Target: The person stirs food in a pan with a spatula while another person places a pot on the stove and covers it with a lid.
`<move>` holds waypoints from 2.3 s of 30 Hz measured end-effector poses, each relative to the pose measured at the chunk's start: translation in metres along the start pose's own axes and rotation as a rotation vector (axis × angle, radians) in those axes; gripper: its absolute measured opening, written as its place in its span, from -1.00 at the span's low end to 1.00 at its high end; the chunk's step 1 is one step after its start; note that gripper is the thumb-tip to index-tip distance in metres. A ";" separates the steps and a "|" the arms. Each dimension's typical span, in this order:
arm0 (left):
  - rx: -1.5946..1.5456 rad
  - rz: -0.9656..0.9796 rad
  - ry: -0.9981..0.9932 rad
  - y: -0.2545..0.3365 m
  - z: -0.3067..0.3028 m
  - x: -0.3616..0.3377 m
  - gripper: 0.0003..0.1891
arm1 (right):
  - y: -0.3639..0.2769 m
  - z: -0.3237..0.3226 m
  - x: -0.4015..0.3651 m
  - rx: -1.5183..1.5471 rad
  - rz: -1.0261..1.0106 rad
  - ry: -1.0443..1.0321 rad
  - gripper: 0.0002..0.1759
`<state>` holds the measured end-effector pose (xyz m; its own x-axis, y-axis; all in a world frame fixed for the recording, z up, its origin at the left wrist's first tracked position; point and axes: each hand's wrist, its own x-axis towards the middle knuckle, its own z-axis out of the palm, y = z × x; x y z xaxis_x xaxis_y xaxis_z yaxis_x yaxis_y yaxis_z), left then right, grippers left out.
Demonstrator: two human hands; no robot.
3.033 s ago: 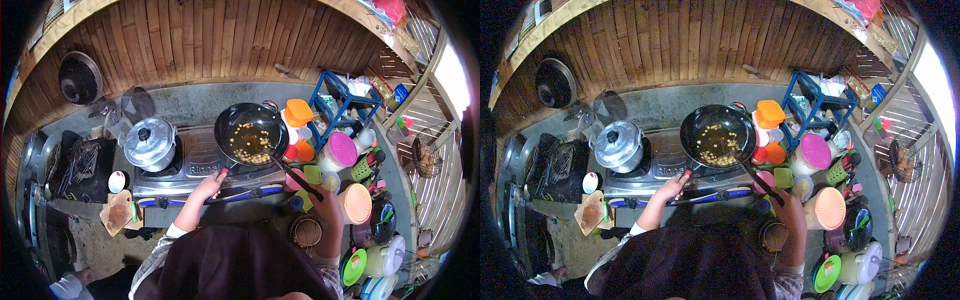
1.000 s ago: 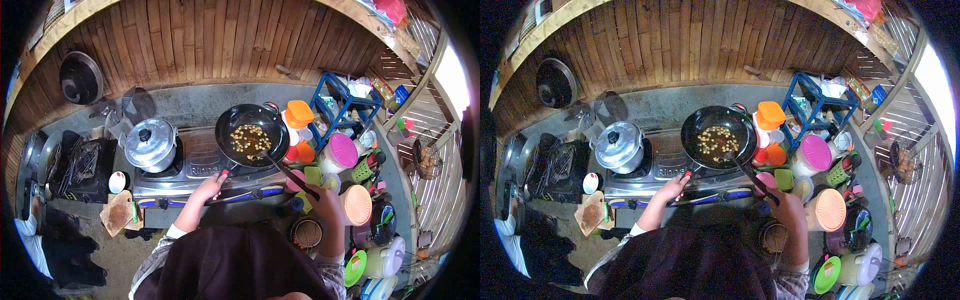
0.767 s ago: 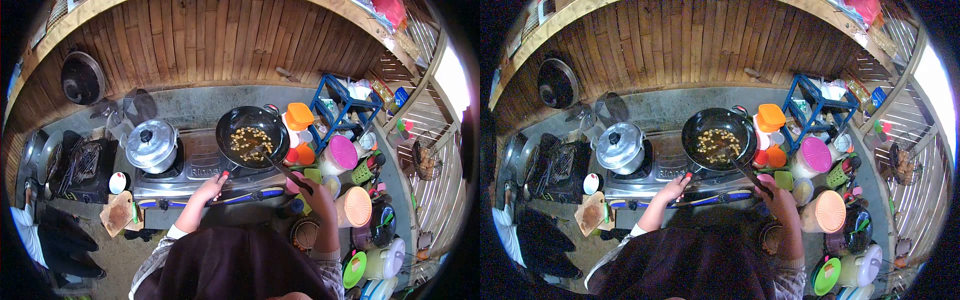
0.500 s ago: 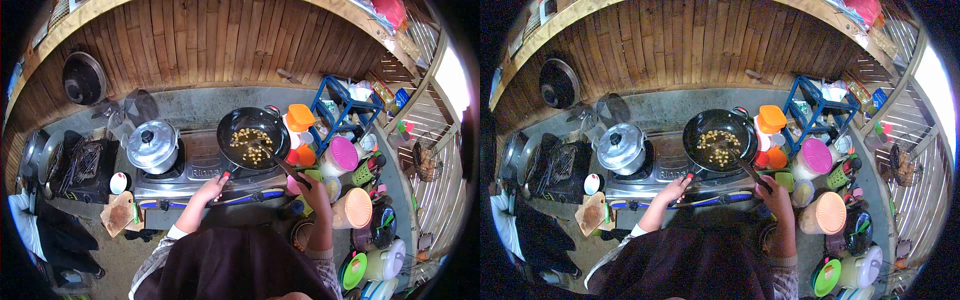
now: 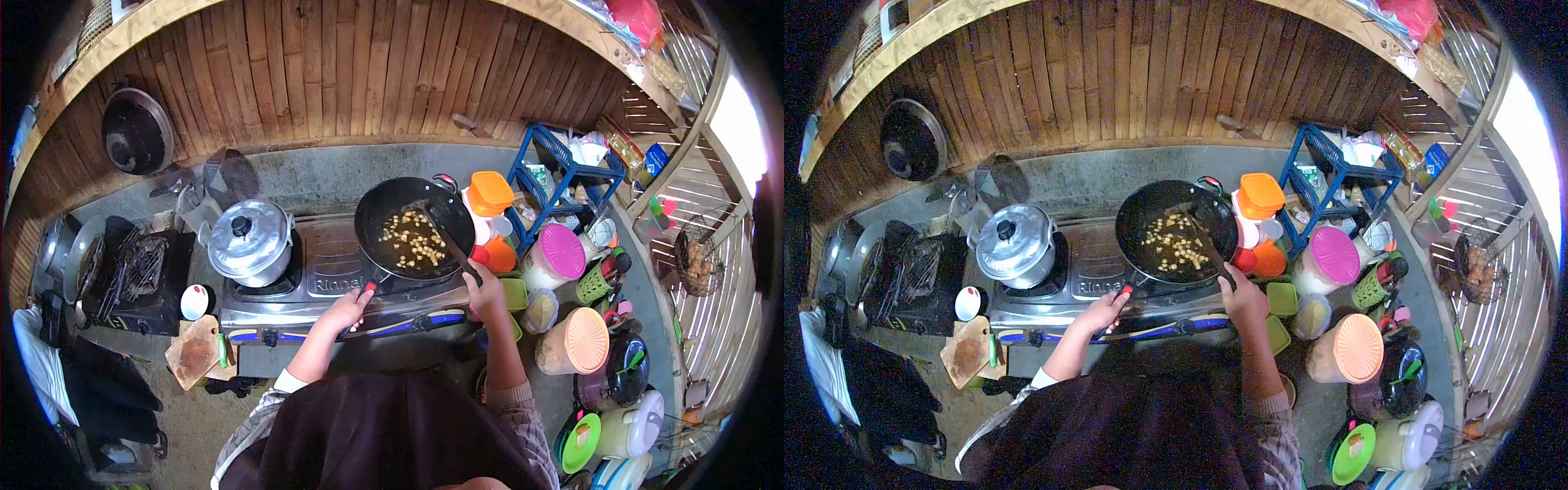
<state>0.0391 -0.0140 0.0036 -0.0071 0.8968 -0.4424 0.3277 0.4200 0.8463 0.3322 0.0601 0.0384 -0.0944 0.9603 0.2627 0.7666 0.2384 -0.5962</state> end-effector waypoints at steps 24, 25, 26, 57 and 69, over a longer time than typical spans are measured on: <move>0.047 -0.021 0.003 0.004 -0.002 -0.004 -0.44 | -0.017 -0.113 -0.058 -0.067 -0.028 -0.102 -0.66; 0.054 -0.018 -0.006 0.005 -0.003 -0.004 -0.43 | -0.022 -0.118 -0.060 -0.066 -0.027 -0.102 -0.66; 0.060 -0.015 -0.016 0.005 -0.003 -0.005 -0.42 | -0.030 -0.126 -0.064 -0.085 0.019 -0.136 -0.65; 0.054 0.003 0.006 0.003 0.000 -0.004 -0.40 | -0.037 -0.133 -0.080 -0.059 0.038 -0.121 -0.64; 0.014 0.017 -0.003 -0.002 0.001 -0.001 -0.42 | -0.043 -0.136 -0.080 -0.178 0.021 -0.201 -0.66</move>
<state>0.0395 -0.0153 0.0022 0.0014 0.9034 -0.4289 0.3409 0.4027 0.8495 0.3930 -0.0471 0.1463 -0.1876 0.9785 0.0855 0.8678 0.2059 -0.4522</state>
